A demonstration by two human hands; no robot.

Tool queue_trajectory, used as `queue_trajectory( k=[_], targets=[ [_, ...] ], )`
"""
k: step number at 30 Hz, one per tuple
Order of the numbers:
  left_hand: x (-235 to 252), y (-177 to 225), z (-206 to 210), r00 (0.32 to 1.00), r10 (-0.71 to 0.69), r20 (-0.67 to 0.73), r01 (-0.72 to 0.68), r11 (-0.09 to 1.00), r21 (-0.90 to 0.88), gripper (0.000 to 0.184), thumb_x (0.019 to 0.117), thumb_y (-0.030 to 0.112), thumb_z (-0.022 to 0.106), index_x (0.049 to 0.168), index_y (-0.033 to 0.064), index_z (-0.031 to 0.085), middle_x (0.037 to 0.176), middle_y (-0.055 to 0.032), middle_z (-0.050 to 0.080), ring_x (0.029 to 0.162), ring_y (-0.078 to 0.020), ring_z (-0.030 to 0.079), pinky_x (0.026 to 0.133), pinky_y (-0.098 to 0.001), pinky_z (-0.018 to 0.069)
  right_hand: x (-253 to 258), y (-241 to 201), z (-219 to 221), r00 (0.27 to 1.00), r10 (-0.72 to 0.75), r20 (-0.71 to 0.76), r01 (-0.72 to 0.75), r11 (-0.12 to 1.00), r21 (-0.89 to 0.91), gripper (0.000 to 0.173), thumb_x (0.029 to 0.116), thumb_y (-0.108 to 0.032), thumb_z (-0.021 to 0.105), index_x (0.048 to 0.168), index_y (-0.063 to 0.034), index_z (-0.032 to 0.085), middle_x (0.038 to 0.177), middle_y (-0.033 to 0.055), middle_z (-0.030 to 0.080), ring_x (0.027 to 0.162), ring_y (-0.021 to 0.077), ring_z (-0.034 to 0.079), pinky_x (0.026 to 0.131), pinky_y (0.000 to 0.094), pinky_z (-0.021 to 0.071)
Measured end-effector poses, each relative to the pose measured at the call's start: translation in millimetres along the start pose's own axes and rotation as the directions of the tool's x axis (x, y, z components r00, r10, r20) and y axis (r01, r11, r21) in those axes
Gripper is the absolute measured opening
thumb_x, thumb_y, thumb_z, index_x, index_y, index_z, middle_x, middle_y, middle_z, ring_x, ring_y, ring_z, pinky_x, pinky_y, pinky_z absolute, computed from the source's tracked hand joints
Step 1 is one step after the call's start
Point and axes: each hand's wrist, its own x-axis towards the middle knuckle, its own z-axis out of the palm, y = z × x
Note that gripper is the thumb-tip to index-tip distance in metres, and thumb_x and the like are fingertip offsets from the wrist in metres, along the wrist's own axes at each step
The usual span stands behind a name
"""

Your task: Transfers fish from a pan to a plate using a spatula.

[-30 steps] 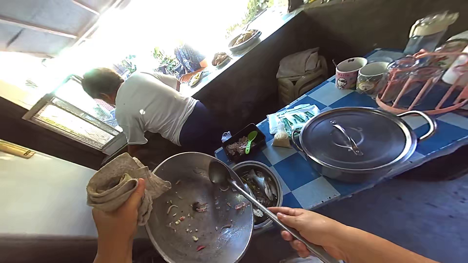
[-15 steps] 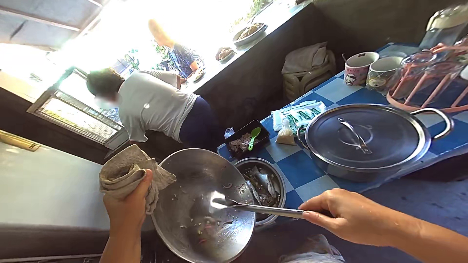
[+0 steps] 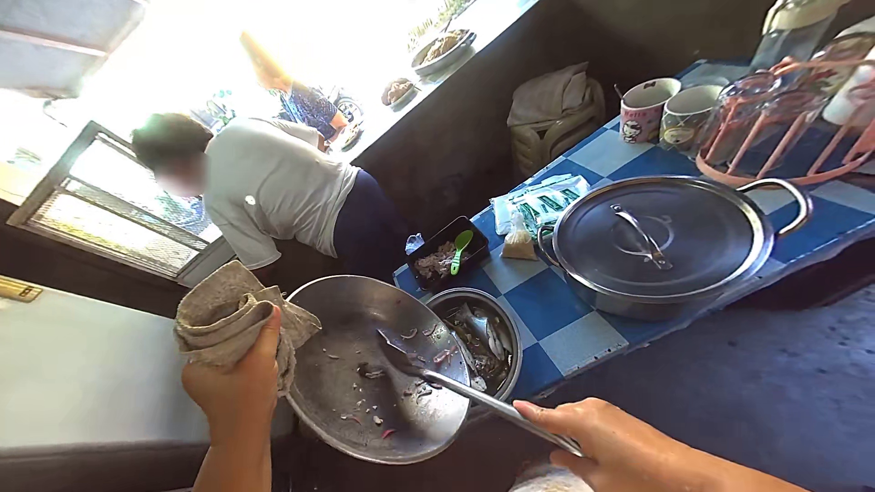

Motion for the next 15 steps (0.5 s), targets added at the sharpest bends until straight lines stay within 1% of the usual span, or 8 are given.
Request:
queue_trajectory(
  k=[2,3,5,7,9,11,13,15],
  targets=[
    [-0.8,1.8,3.1,1.000,0.013,0.010,-0.014,1.000,0.026,0.057,0.0827,0.015,0.085,0.127,-0.0042,0.055,0.111,-0.0041,0.070,0.100,-0.0056,0.070,0.092,-0.0279,0.0592,-12.1,7.9,2.7,0.977,-0.205,-0.055,0.211,0.965,0.154,0.058,0.0952,-0.008,0.066,0.151,-0.0063,0.053,0.094,0.0225,0.073,0.077,0.0327,0.068,0.072,0.0513,0.0551],
    [-1.2,3.0,4.3,1.000,0.019,0.014,-0.019,0.999,0.042,0.056,0.0829,0.016,0.085,0.126,-0.0039,0.056,0.110,-0.0038,0.071,0.100,-0.0052,0.070,0.092,-0.0278,0.0591,-17.0,9.7,1.4,0.967,-0.254,-0.015,0.250,0.941,0.229,0.056,0.0967,-0.009,0.066,0.151,-0.0083,0.053,0.095,0.0211,0.073,0.075,0.0287,0.067,0.070,0.0485,0.0552],
    [0.2,4.4,6.0,1.000,0.024,0.011,-0.025,0.997,0.070,0.056,0.0826,0.017,0.086,0.126,-0.0044,0.057,0.110,-0.0046,0.071,0.100,-0.0053,0.070,0.092,-0.0280,0.0587,-26.3,16.1,-4.9,0.974,-0.211,0.076,0.192,0.960,0.204,0.057,0.0980,-0.008,0.064,0.154,-0.0116,0.051,0.099,0.0227,0.073,0.080,0.0330,0.069,0.074,0.0535,0.0552],
    [1.2,5.5,6.3,1.000,0.024,0.009,-0.025,0.996,0.091,0.056,0.0830,0.017,0.086,0.126,-0.0041,0.057,0.110,-0.0042,0.071,0.101,-0.0042,0.070,0.093,-0.0268,0.0582,-34.2,28.6,-6.6,0.995,-0.032,0.094,0.032,0.999,0.008,0.059,0.0986,-0.008,0.064,0.155,-0.0133,0.049,0.102,0.0250,0.073,0.089,0.0422,0.071,0.081,0.0616,0.0544],
    [2.2,6.9,7.0,0.999,0.039,0.016,-0.040,0.993,0.112,0.057,0.0832,0.018,0.085,0.126,-0.0047,0.056,0.112,-0.0051,0.070,0.102,-0.0038,0.069,0.094,-0.0263,0.0575,-40.4,32.1,-8.7,0.993,0.084,0.082,-0.075,0.991,-0.107,0.058,0.1007,-0.009,0.061,0.157,-0.0118,0.046,0.106,0.0268,0.071,0.099,0.0463,0.069,0.088,0.0648,0.0526],
    [2.7,8.7,7.9,0.997,0.066,0.031,-0.069,0.988,0.137,0.058,0.0836,0.019,0.085,0.127,-0.0059,0.056,0.112,-0.0060,0.070,0.103,-0.0030,0.069,0.094,-0.0257,0.0568,-45.8,32.6,-8.7,0.999,-0.036,0.025,0.035,0.999,0.021,0.056,0.0989,-0.009,0.064,0.153,-0.0099,0.051,0.101,0.0248,0.073,0.088,0.0406,0.071,0.080,0.0590,0.0553],
    [3.4,11.0,9.2,0.995,0.088,0.037,-0.093,0.982,0.165,0.061,0.0836,0.020,0.085,0.127,-0.0080,0.055,0.113,-0.0082,0.070,0.104,-0.0031,0.068,0.096,-0.0256,0.0559,-46.1,36.9,-9.4,0.981,-0.191,0.041,0.175,0.954,0.242,0.053,0.0988,-0.008,0.064,0.151,-0.0112,0.054,0.100,0.0208,0.074,0.077,0.0280,0.068,0.073,0.0484,0.0559],
    [5.3,13.7,9.3,0.994,0.106,0.039,-0.112,0.972,0.208,0.064,0.0836,0.025,0.085,0.128,-0.0095,0.054,0.115,-0.0115,0.069,0.105,-0.0047,0.068,0.097,-0.0265,0.0549,-44.8,48.8,-13.2,0.979,-0.182,0.095,0.156,0.960,0.234,0.055,0.0983,-0.007,0.065,0.151,-0.0145,0.054,0.099,0.0184,0.074,0.076,0.0256,0.068,0.072,0.0473,0.0559]
  ],
)
